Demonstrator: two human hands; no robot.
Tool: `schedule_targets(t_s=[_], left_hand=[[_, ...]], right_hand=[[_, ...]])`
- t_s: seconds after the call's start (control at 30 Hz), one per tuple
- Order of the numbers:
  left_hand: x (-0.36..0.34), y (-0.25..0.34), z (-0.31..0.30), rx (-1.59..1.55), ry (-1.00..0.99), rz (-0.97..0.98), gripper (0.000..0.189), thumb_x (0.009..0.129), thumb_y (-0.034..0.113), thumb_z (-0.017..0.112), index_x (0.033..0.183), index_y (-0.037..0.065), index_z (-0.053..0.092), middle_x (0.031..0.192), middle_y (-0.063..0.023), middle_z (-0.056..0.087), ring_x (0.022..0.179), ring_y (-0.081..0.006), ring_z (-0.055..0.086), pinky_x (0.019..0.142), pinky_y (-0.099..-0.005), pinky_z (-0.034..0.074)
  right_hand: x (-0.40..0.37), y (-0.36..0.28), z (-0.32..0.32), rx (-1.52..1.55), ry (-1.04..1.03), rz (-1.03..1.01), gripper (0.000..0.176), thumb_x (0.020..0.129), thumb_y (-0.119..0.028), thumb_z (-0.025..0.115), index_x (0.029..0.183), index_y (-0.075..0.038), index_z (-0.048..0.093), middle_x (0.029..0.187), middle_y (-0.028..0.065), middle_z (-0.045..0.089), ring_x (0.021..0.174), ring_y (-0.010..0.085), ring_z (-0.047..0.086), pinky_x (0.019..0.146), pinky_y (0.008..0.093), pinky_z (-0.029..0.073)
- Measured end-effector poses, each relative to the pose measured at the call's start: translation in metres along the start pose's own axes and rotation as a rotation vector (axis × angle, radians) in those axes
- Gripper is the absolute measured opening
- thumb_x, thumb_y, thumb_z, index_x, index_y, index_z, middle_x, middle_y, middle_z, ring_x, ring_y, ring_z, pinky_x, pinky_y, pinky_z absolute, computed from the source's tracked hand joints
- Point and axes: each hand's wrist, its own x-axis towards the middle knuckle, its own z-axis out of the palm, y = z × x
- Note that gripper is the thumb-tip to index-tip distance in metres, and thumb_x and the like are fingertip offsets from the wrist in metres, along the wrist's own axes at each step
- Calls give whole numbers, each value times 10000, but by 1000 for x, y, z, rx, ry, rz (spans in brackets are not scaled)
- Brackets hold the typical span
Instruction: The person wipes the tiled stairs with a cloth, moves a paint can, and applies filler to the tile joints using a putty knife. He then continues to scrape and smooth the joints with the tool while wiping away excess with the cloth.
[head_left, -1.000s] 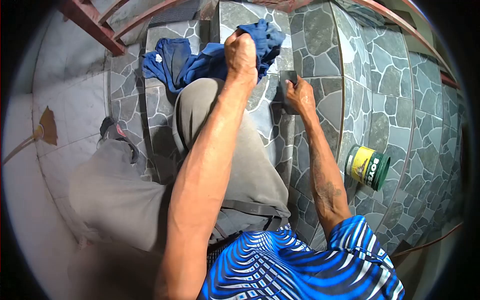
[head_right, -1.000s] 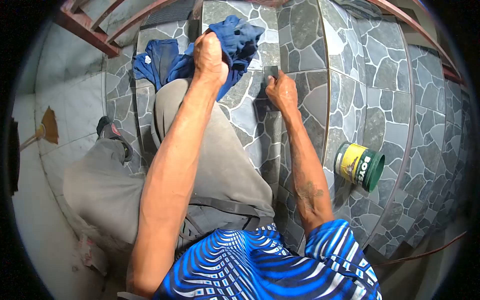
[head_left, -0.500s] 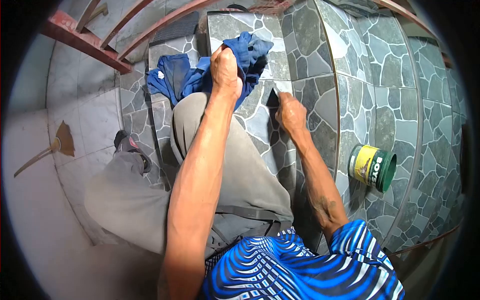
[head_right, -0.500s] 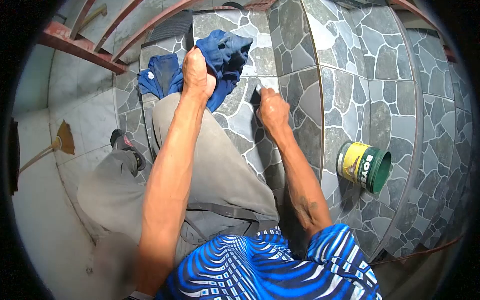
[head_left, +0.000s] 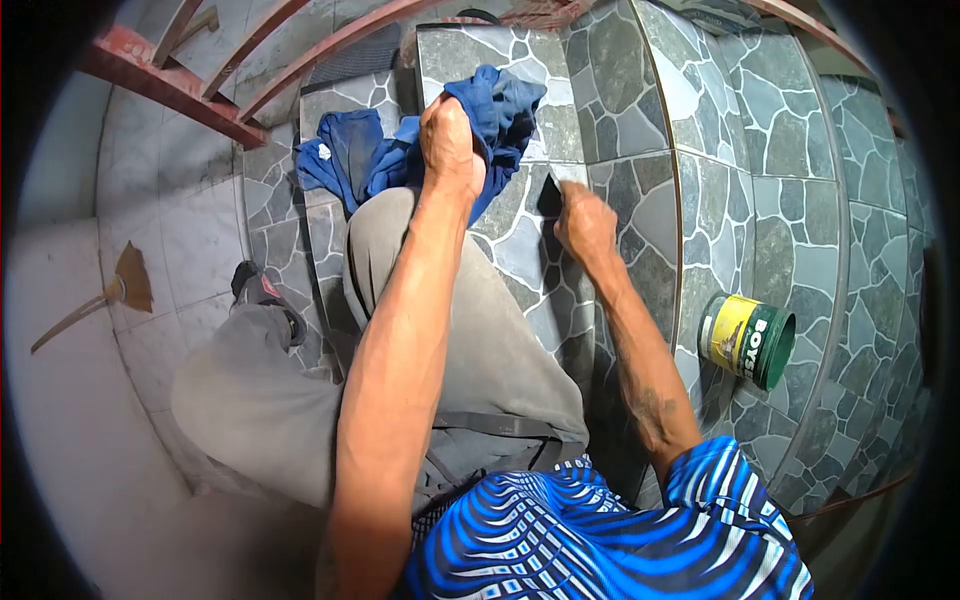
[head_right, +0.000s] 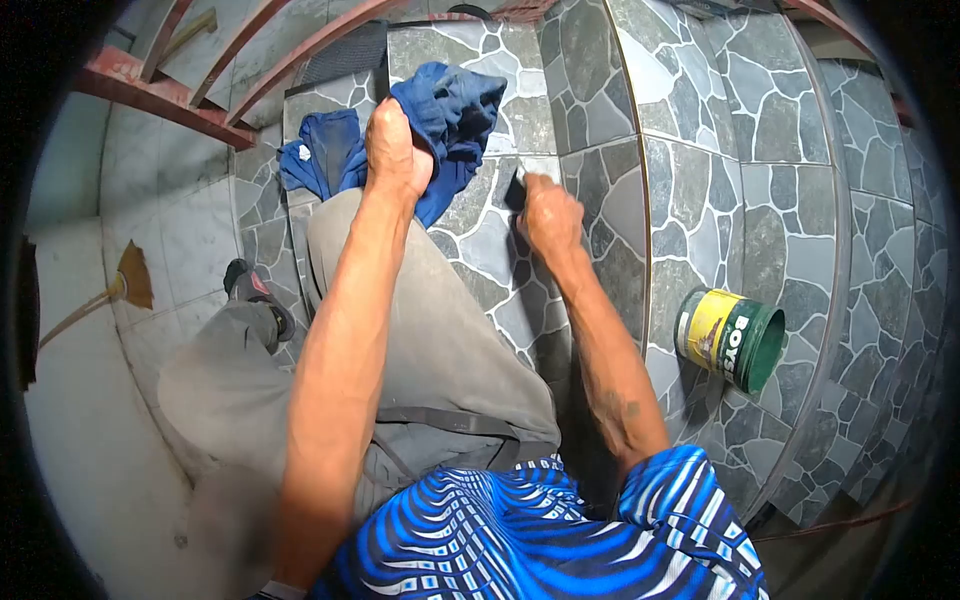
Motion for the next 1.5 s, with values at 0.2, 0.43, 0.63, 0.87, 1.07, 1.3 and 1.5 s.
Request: schedule_targets(t_s=[0.2,0.43,0.63,0.87,1.07,1.3,1.5], left_hand=[[-18,16,18,-26,-51,-64,255,890,151,565,991,-41,700,944,-155,743,840,-261,735,732,-358,597],[6,-2,-6,47,-69,-15,406,943,163,397,1155,-71,652,1139,-184,706,1042,-313,699,1001,-425,531],[4,-3,-7,52,11,-14,412,930,163,385,1128,-61,669,1132,-181,707,1034,-321,698,1017,-450,515],[10,-5,-14,-5,62,-33,412,928,161,386,1132,-66,662,1162,-187,694,1065,-324,685,1028,-454,508],[11,5,-8,-57,29,-37,427,917,168,393,1148,-78,655,1176,-190,692,1080,-335,679,1033,-465,502],[10,4,-9,-86,36,-48,396,910,170,439,1131,-65,670,1142,-176,702,1046,-317,691,1012,-442,515],[18,0,-16,-87,33,-12,374,885,146,453,1098,-55,685,1104,-148,708,989,-287,709,967,-399,545]], right_hand=[[2,-2,-15,52,-115,8,515,744,-28,637,1256,-94,640,995,212,709,922,424,684,760,524,559],[6,-6,-13,-53,-159,-24,481,705,-62,706,1181,-100,648,1027,172,693,893,405,701,734,515,582],[11,-14,-8,-46,-68,-90,332,754,-51,678,1082,-74,631,1017,144,675,895,373,697,688,500,587],[27,-16,-4,-139,-112,-3,511,737,-35,682,1236,-120,610,1097,115,672,916,365,691,734,485,586],[10,-27,-7,-103,-49,-64,308,760,-80,686,1062,-68,624,998,147,679,864,369,700,665,487,592],[4,-46,0,-141,-6,-118,220,834,-100,616,1047,-46,624,965,161,679,845,360,699,629,473,590],[-8,-57,-2,-147,-47,-200,191,837,-86,595,1020,-36,622,957,158,681,845,343,700,633,447,593]])
